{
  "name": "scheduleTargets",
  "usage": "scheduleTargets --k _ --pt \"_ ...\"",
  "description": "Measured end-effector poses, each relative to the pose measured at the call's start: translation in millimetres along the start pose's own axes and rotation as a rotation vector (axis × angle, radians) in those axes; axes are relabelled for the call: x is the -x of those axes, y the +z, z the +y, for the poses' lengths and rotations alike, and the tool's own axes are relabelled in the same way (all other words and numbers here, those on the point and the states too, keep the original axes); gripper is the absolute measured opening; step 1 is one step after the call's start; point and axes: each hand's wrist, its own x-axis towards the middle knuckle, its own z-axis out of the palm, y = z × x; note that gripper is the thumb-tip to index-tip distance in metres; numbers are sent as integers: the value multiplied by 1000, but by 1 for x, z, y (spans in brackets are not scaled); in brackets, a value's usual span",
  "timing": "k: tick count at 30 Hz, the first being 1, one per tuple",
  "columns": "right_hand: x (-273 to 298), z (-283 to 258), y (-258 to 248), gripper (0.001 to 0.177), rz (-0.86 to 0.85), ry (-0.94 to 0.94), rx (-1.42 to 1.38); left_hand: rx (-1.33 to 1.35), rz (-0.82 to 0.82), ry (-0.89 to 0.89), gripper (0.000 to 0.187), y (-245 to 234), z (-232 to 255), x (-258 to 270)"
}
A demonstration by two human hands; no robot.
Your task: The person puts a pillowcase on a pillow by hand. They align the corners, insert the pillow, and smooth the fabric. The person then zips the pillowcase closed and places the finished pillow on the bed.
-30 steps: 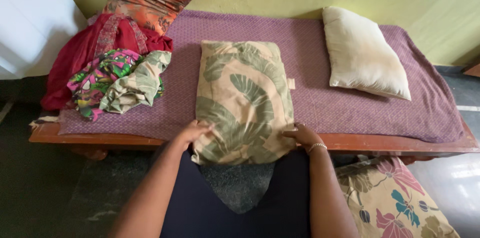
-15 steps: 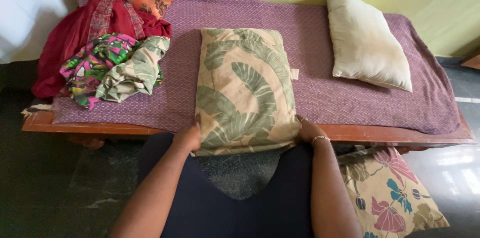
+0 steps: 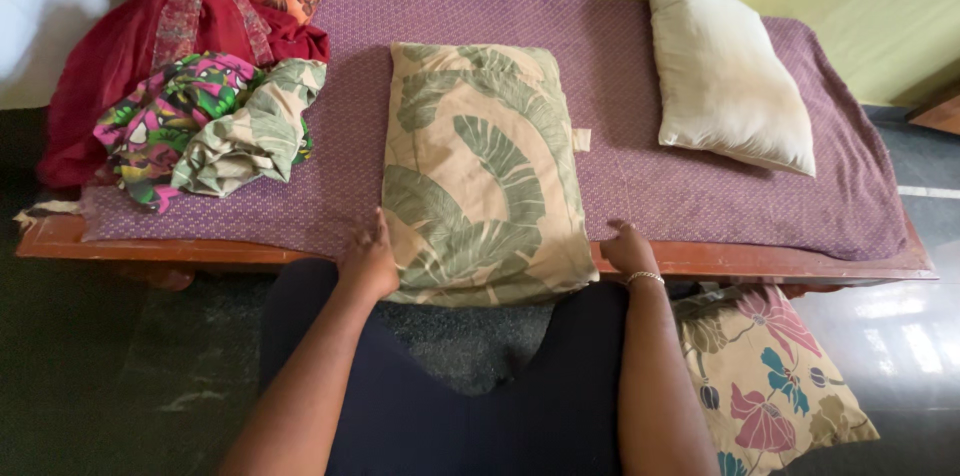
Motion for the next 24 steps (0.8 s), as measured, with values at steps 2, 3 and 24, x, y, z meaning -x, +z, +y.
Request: scheduleTargets --k 2,3,24 --pt "6 -22 -1 67 -26 -20 -126 1 -14 5 116 -30 18 28" --pt "8 -31 -1 72 -34 -29 -192 1 -20 12 120 -38 27 37" --pt "-7 -24 8 59 -116 146 -568 187 431 154 56 -1 15 23"
